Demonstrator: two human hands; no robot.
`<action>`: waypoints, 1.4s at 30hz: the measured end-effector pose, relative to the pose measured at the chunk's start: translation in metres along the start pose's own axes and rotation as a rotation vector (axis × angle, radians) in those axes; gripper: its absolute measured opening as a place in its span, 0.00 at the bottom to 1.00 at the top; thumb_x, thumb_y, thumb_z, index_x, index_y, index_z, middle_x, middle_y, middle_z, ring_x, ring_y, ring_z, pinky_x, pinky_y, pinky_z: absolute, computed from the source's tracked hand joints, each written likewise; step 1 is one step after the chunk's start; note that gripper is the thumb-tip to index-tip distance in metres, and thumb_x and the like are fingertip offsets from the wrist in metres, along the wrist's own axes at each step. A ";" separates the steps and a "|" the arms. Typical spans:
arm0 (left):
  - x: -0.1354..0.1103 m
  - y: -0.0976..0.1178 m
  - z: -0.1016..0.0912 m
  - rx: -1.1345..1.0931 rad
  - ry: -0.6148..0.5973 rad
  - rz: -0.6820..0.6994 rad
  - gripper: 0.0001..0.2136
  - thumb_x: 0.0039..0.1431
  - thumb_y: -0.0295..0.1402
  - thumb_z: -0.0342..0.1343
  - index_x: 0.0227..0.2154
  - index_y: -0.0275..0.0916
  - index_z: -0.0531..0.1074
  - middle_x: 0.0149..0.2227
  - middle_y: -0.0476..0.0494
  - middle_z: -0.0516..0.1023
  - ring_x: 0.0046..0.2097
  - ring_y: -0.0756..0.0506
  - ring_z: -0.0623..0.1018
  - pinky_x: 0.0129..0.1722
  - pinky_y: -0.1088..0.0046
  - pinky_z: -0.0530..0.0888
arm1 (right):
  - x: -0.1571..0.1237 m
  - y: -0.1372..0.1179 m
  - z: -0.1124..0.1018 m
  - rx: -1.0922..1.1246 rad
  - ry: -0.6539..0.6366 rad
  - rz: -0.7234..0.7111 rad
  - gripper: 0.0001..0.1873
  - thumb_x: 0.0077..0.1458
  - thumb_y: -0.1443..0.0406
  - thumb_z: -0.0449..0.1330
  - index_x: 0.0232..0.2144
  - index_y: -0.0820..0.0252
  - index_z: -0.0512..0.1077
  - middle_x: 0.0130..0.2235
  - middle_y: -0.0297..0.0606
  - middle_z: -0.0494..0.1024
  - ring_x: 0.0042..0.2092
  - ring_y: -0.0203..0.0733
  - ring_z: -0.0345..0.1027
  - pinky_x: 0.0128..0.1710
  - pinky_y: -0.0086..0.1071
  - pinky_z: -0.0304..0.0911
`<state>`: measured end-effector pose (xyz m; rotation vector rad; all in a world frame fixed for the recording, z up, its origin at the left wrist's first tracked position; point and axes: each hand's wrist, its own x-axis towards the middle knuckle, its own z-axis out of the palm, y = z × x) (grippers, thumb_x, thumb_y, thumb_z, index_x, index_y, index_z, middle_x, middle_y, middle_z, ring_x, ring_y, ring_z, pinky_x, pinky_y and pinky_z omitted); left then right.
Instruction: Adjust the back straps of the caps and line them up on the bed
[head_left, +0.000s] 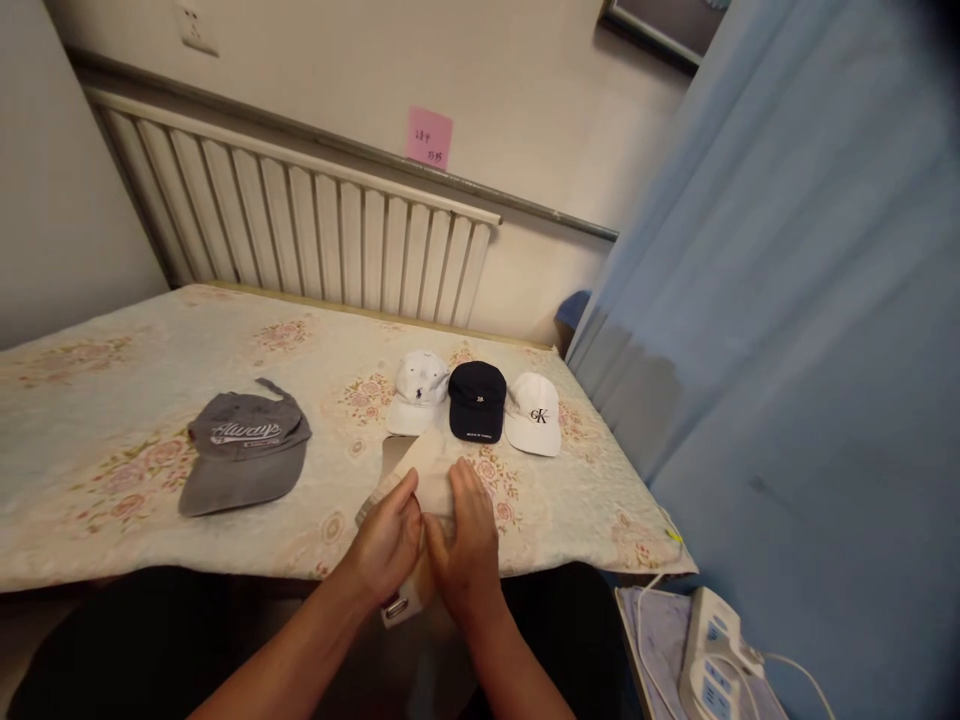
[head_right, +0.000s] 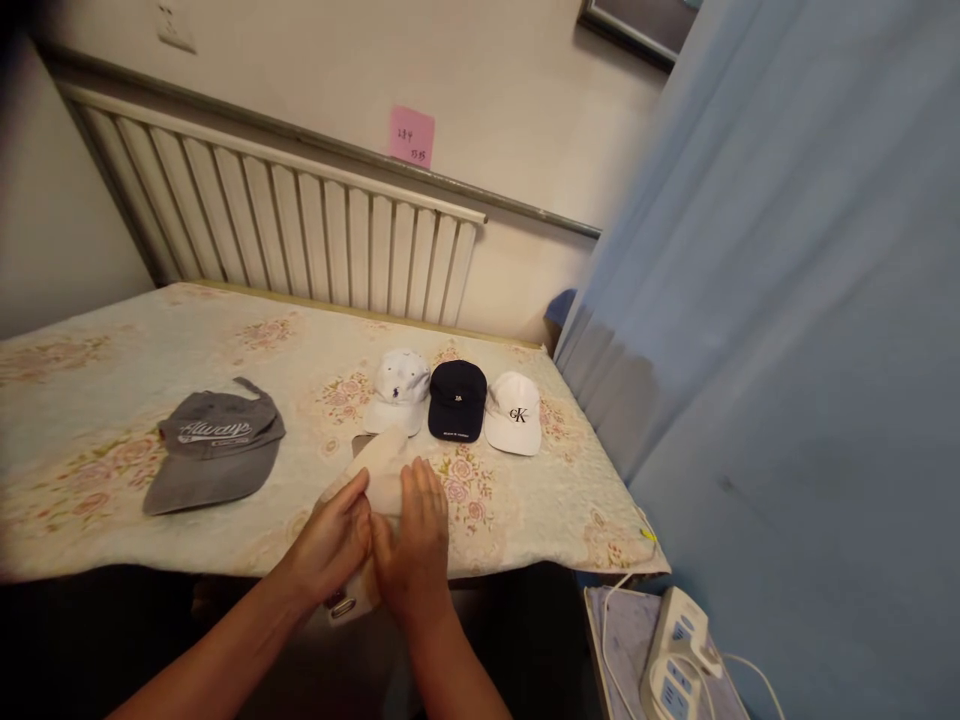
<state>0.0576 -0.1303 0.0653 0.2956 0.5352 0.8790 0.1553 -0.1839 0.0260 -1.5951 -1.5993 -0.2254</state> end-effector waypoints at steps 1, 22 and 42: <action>-0.001 -0.003 -0.001 0.028 -0.013 -0.005 0.13 0.60 0.29 0.52 0.46 0.33 0.72 0.40 0.41 0.80 0.45 0.45 0.78 0.49 0.72 0.72 | 0.000 -0.003 0.001 -0.027 -0.003 -0.011 0.28 0.57 0.63 0.53 0.59 0.66 0.55 0.62 0.52 0.59 0.64 0.50 0.47 0.59 0.53 0.54; 0.010 -0.016 -0.014 0.101 -0.258 -0.019 0.16 0.56 0.27 0.54 0.49 0.36 0.71 0.44 0.39 0.79 0.48 0.43 0.76 0.52 0.68 0.68 | -0.001 0.022 0.011 0.100 0.218 -0.021 0.21 0.57 0.72 0.46 0.51 0.60 0.66 0.51 0.44 0.74 0.55 0.44 0.65 0.54 0.44 0.63; -0.006 0.036 -0.009 0.188 -0.132 -0.206 0.12 0.57 0.31 0.55 0.42 0.32 0.72 0.34 0.37 0.80 0.36 0.40 0.80 0.35 0.65 0.76 | 0.000 -0.021 -0.014 0.171 -0.116 -0.288 0.29 0.58 0.55 0.50 0.60 0.58 0.53 0.61 0.46 0.61 0.64 0.51 0.49 0.59 0.55 0.53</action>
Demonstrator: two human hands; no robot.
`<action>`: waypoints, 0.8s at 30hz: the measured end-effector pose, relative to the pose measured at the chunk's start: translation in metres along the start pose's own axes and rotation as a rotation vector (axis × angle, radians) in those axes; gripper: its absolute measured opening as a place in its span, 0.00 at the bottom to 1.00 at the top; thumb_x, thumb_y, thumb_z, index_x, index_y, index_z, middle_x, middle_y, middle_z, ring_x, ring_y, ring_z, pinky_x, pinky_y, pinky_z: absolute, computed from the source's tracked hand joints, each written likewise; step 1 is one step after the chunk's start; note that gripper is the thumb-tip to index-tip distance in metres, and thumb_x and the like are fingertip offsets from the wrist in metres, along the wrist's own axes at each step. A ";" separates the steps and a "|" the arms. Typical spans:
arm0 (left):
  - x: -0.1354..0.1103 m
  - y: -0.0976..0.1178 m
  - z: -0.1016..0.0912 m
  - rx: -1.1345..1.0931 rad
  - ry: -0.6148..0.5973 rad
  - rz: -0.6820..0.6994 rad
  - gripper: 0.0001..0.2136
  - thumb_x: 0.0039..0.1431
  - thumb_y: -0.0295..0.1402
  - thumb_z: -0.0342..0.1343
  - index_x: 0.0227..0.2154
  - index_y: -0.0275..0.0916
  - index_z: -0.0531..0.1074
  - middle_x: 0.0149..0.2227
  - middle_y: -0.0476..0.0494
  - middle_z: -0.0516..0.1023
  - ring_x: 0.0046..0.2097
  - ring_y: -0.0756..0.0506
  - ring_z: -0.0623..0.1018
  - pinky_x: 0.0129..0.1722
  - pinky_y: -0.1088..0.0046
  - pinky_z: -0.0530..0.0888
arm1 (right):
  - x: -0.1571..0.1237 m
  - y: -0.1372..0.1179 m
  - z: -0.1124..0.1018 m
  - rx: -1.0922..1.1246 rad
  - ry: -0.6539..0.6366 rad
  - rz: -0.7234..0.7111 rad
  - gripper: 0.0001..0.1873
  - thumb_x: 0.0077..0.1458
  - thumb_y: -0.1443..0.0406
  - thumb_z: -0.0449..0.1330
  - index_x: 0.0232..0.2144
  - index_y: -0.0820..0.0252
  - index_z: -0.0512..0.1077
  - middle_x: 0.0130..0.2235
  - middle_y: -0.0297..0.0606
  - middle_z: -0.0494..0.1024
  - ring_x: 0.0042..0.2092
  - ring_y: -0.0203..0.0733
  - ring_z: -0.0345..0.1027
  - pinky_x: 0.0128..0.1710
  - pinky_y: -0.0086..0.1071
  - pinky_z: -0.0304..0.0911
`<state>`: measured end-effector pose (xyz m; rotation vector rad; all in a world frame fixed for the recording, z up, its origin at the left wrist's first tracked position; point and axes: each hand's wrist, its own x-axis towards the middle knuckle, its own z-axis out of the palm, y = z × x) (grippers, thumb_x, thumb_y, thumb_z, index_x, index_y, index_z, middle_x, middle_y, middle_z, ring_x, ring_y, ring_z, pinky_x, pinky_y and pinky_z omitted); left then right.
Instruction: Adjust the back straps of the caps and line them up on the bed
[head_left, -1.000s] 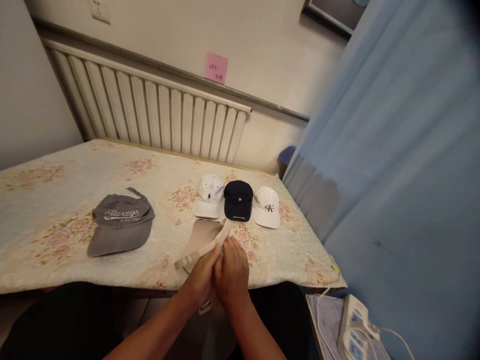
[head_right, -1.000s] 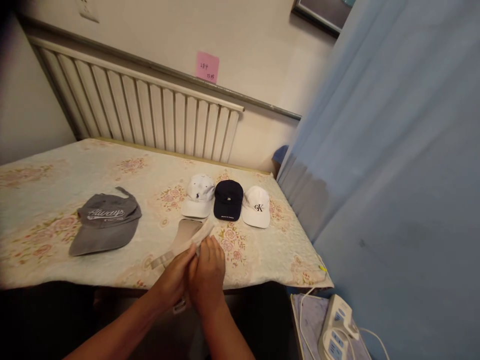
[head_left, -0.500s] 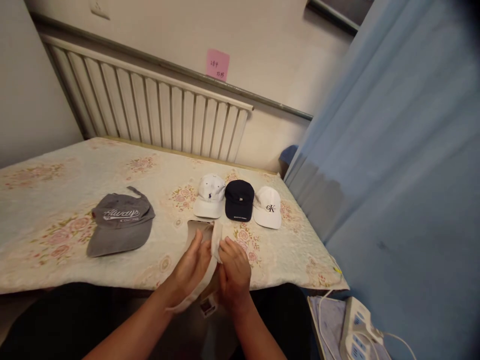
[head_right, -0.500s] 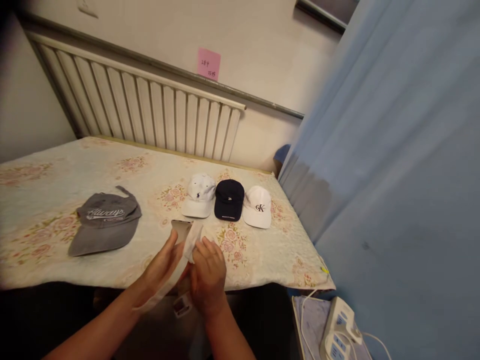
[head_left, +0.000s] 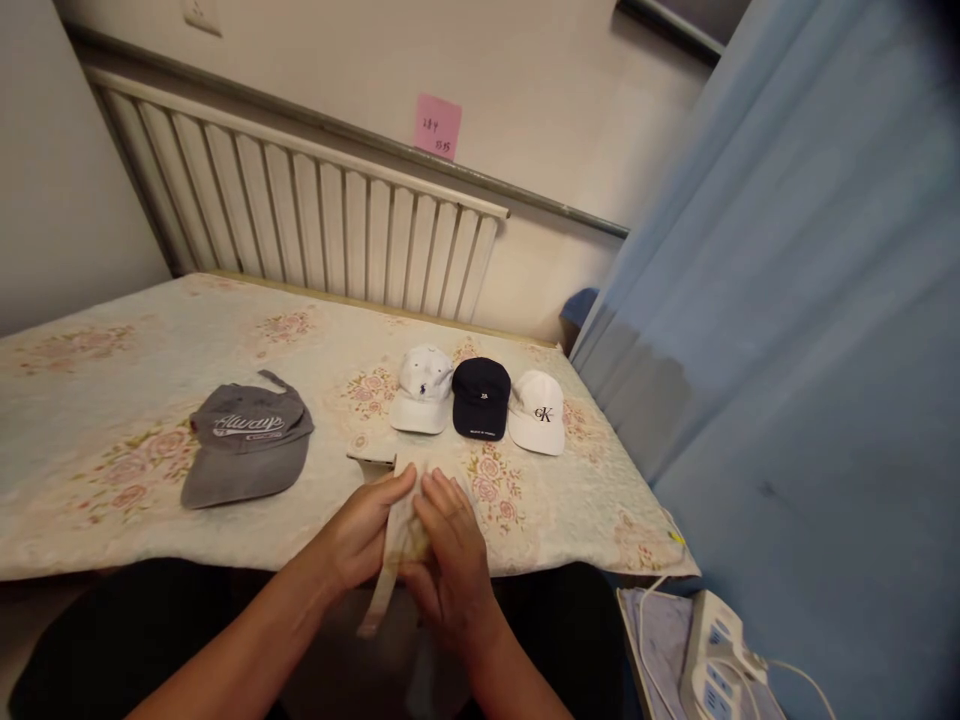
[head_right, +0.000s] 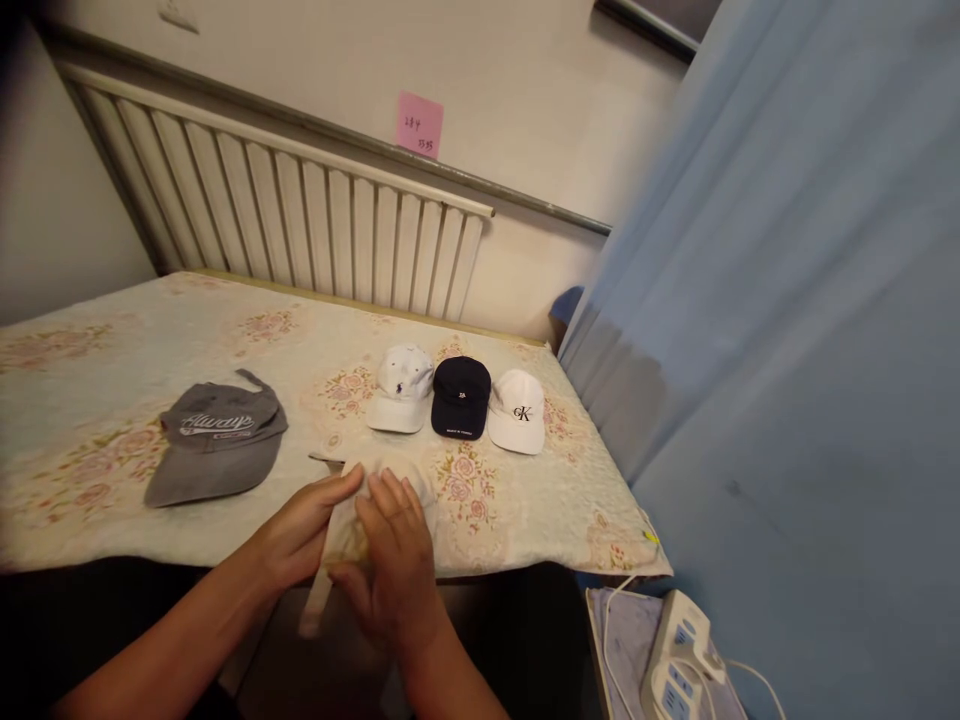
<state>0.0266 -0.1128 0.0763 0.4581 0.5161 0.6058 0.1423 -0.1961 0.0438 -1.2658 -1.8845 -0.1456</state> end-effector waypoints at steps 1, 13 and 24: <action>-0.002 -0.002 0.000 -0.006 0.001 0.018 0.12 0.57 0.31 0.55 0.43 0.32 0.72 0.35 0.36 0.80 0.38 0.40 0.80 0.37 0.64 0.76 | 0.002 0.001 -0.001 -0.004 -0.005 0.009 0.31 0.59 0.53 0.48 0.61 0.59 0.51 0.62 0.47 0.59 0.64 0.51 0.48 0.60 0.55 0.52; -0.010 0.000 0.002 -0.030 0.014 0.250 0.19 0.59 0.31 0.53 0.53 0.34 0.66 0.42 0.33 0.79 0.45 0.37 0.78 0.49 0.57 0.72 | -0.001 0.037 0.013 -0.001 0.079 0.315 0.29 0.61 0.59 0.48 0.62 0.59 0.50 0.63 0.46 0.58 0.64 0.48 0.50 0.59 0.49 0.55; 0.024 -0.016 -0.018 0.045 0.075 0.417 0.17 0.54 0.29 0.59 0.48 0.37 0.71 0.46 0.41 0.79 0.54 0.45 0.72 0.56 0.72 0.64 | 0.018 0.026 0.030 -0.059 0.027 0.138 0.31 0.60 0.59 0.49 0.62 0.64 0.48 0.64 0.50 0.53 0.66 0.50 0.42 0.61 0.54 0.50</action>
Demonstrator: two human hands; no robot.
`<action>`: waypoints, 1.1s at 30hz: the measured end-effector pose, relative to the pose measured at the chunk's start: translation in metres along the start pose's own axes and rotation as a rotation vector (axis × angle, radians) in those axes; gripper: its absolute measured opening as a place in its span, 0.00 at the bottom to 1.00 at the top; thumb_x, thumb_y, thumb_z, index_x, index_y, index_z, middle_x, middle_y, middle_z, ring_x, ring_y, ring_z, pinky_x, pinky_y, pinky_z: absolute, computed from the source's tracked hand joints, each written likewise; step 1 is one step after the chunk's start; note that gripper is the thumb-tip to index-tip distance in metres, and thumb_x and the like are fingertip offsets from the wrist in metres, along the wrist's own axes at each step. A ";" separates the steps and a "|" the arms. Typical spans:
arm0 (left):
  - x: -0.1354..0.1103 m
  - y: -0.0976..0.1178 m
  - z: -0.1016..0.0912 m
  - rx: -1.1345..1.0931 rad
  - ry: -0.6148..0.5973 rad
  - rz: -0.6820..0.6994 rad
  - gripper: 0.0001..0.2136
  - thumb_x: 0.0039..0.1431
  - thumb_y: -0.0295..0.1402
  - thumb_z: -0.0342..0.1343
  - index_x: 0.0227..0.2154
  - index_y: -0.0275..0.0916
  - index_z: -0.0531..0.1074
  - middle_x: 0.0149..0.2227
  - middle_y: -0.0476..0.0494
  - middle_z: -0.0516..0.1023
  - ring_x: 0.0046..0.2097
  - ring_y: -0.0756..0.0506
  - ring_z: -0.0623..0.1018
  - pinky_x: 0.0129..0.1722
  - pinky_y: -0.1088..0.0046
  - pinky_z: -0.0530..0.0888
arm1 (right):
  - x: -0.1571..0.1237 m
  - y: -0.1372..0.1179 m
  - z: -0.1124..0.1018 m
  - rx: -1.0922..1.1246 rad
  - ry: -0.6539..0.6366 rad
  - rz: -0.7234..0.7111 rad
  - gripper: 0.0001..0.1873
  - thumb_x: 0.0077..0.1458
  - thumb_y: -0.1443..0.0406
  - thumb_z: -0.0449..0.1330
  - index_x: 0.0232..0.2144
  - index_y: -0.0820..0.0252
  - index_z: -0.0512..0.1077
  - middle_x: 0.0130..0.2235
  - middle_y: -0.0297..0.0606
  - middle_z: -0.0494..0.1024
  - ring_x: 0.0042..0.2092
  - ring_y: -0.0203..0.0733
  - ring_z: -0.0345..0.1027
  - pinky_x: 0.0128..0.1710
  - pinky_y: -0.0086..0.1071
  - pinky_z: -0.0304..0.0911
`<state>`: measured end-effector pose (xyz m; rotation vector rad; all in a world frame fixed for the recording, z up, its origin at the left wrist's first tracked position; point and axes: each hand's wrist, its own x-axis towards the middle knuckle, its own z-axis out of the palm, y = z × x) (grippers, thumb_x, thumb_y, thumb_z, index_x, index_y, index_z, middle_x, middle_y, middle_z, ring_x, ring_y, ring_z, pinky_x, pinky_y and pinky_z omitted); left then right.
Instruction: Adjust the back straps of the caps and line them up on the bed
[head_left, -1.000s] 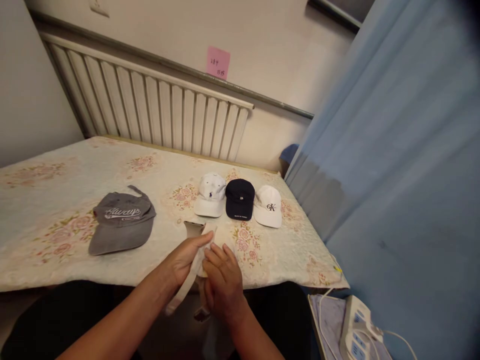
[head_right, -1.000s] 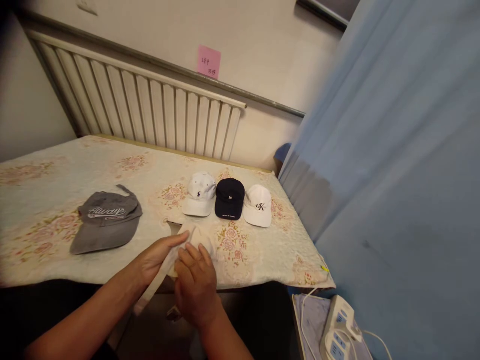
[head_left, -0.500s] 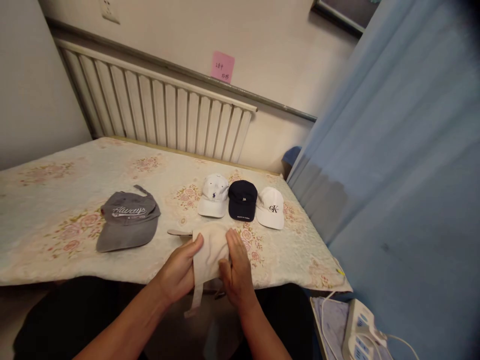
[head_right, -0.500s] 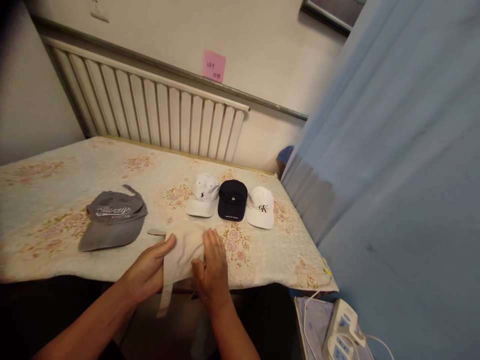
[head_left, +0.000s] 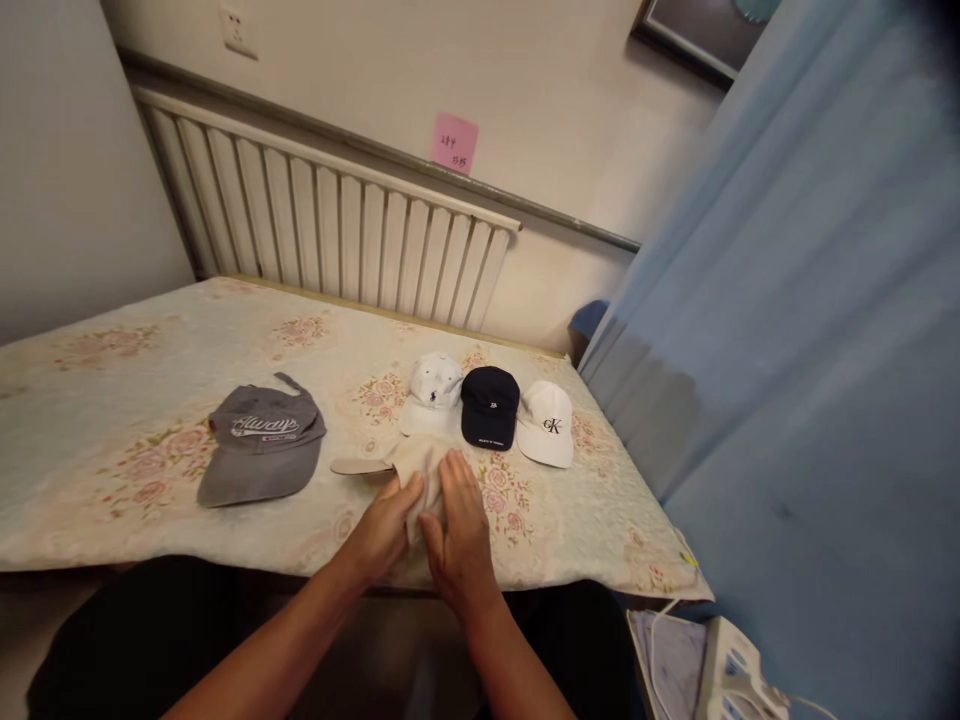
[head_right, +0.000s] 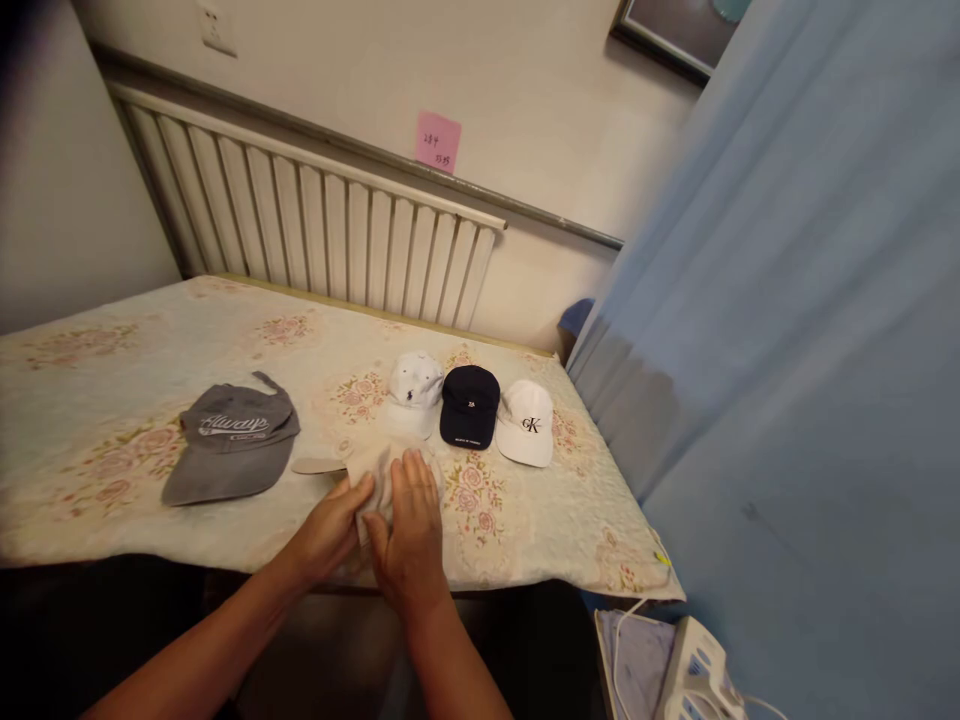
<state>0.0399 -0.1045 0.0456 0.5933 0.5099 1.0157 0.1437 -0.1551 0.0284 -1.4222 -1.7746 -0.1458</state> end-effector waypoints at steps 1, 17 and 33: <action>-0.002 -0.004 0.001 -0.031 0.014 -0.028 0.17 0.55 0.29 0.57 0.48 0.37 0.71 0.46 0.41 0.79 0.53 0.44 0.73 0.56 0.71 0.64 | -0.003 0.001 0.002 -0.005 -0.027 0.004 0.31 0.60 0.59 0.50 0.62 0.64 0.49 0.64 0.50 0.53 0.66 0.50 0.42 0.61 0.53 0.50; -0.018 -0.003 0.021 -0.267 0.134 -0.189 0.25 0.60 0.32 0.51 0.60 0.35 0.57 0.48 0.38 0.76 0.49 0.40 0.76 0.54 0.62 0.67 | -0.035 -0.005 -0.003 -0.076 -0.084 0.008 0.33 0.58 0.65 0.53 0.62 0.64 0.47 0.63 0.49 0.55 0.66 0.50 0.42 0.60 0.55 0.52; -0.019 -0.014 0.011 -0.370 0.051 -0.276 0.23 0.62 0.33 0.45 0.59 0.31 0.58 0.49 0.34 0.76 0.49 0.39 0.76 0.53 0.61 0.68 | -0.031 0.013 0.001 -0.036 -0.006 0.022 0.30 0.58 0.62 0.52 0.61 0.63 0.51 0.63 0.50 0.57 0.65 0.52 0.44 0.59 0.57 0.52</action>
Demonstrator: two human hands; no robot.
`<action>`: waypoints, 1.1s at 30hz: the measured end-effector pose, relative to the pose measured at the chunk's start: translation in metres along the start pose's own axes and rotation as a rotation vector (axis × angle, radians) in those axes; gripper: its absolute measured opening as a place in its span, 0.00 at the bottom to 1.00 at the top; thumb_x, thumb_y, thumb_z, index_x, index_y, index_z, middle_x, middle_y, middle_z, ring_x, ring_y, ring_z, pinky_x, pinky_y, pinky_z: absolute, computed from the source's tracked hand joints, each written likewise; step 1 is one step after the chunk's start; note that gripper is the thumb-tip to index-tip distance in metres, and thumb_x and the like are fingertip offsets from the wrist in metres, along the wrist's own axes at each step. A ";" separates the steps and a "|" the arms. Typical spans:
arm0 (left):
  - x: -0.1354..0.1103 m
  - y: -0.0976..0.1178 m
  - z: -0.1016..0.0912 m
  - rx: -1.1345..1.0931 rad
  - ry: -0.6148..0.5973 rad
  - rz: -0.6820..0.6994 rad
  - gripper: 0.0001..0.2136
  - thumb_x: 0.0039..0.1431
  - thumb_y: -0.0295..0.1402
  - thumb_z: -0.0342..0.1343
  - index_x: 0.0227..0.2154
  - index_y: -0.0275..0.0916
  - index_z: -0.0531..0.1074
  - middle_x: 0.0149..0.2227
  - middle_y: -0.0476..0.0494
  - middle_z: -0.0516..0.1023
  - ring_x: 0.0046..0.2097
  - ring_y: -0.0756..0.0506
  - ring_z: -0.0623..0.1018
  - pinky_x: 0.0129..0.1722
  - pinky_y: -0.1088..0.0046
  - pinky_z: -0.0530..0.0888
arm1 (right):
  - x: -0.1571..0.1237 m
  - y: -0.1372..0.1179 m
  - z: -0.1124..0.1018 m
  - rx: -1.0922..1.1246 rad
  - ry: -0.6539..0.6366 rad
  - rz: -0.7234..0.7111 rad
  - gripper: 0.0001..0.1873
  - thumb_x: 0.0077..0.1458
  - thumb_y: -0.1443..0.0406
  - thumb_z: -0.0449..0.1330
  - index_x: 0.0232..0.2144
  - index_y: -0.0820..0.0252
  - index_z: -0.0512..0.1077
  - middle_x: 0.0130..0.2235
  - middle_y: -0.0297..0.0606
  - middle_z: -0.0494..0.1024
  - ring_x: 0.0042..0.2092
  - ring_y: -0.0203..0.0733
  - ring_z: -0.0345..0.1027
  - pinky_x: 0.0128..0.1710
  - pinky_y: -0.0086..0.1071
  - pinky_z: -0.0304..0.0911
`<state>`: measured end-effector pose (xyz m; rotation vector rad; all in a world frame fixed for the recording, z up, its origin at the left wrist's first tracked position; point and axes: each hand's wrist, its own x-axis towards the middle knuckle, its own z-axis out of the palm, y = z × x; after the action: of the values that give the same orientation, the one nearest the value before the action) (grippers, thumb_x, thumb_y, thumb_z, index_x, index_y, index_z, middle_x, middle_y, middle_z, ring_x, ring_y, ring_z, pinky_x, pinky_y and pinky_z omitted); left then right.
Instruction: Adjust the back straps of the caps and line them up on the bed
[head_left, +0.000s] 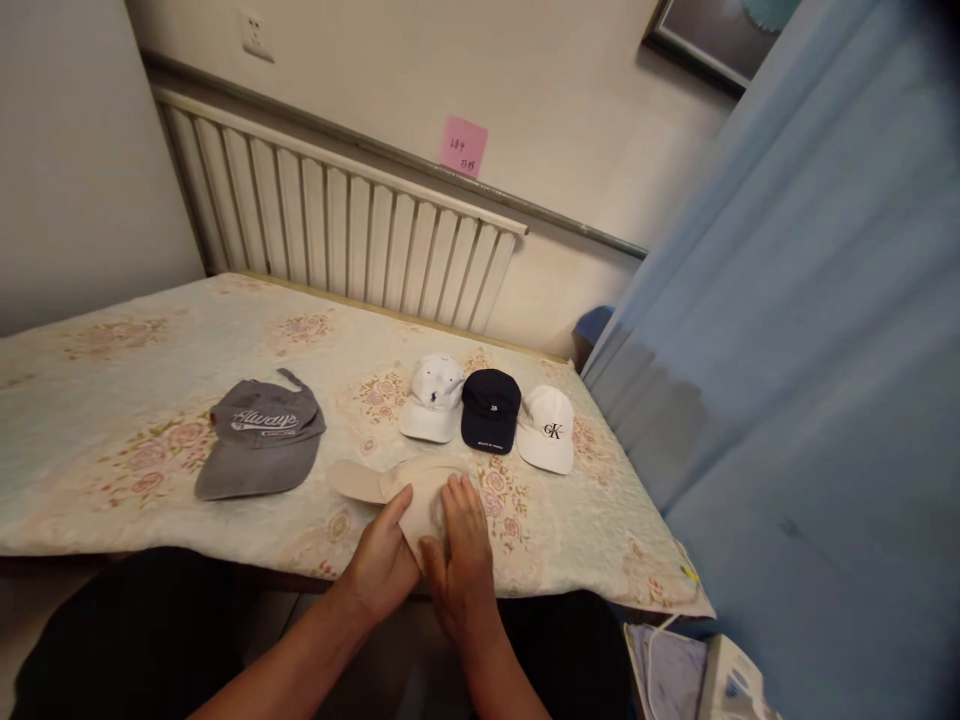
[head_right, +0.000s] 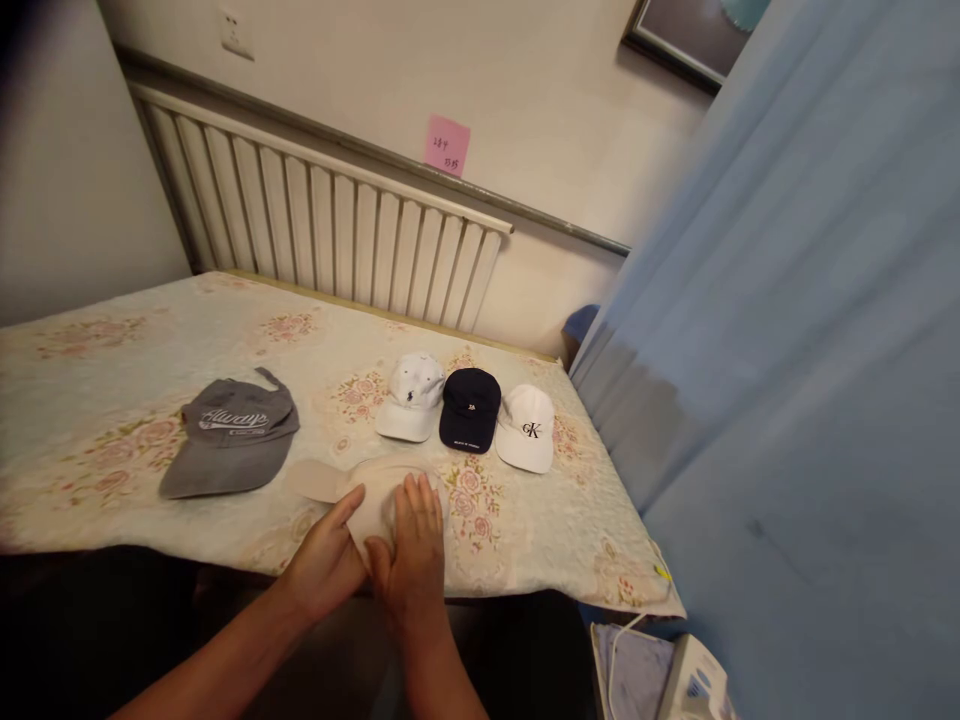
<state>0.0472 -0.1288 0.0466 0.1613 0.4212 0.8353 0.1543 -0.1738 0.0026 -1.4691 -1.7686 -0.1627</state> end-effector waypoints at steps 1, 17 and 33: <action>0.001 -0.001 -0.002 0.005 -0.005 0.010 0.23 0.62 0.33 0.45 0.59 0.31 0.59 0.49 0.34 0.76 0.49 0.40 0.76 0.53 0.61 0.68 | -0.002 0.004 0.001 0.012 0.005 0.035 0.30 0.59 0.62 0.52 0.61 0.63 0.52 0.63 0.50 0.56 0.65 0.51 0.44 0.59 0.57 0.52; -0.001 -0.005 -0.010 0.024 -0.015 -0.052 0.22 0.61 0.32 0.46 0.57 0.29 0.61 0.47 0.35 0.77 0.49 0.39 0.76 0.53 0.62 0.68 | -0.002 -0.004 0.005 -0.021 0.034 -0.002 0.30 0.58 0.64 0.52 0.61 0.65 0.52 0.62 0.51 0.58 0.65 0.51 0.47 0.59 0.56 0.53; -0.011 -0.004 -0.003 0.071 0.048 -0.059 0.18 0.60 0.32 0.48 0.51 0.29 0.67 0.38 0.36 0.80 0.39 0.40 0.80 0.43 0.64 0.74 | -0.025 -0.030 0.000 -0.081 0.147 0.056 0.11 0.54 0.68 0.56 0.42 0.60 0.67 0.38 0.44 0.72 0.41 0.47 0.65 0.40 0.46 0.65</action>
<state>0.0422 -0.1397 0.0455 0.1939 0.4985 0.7681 0.1278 -0.2025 -0.0020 -1.5222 -1.6175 -0.3092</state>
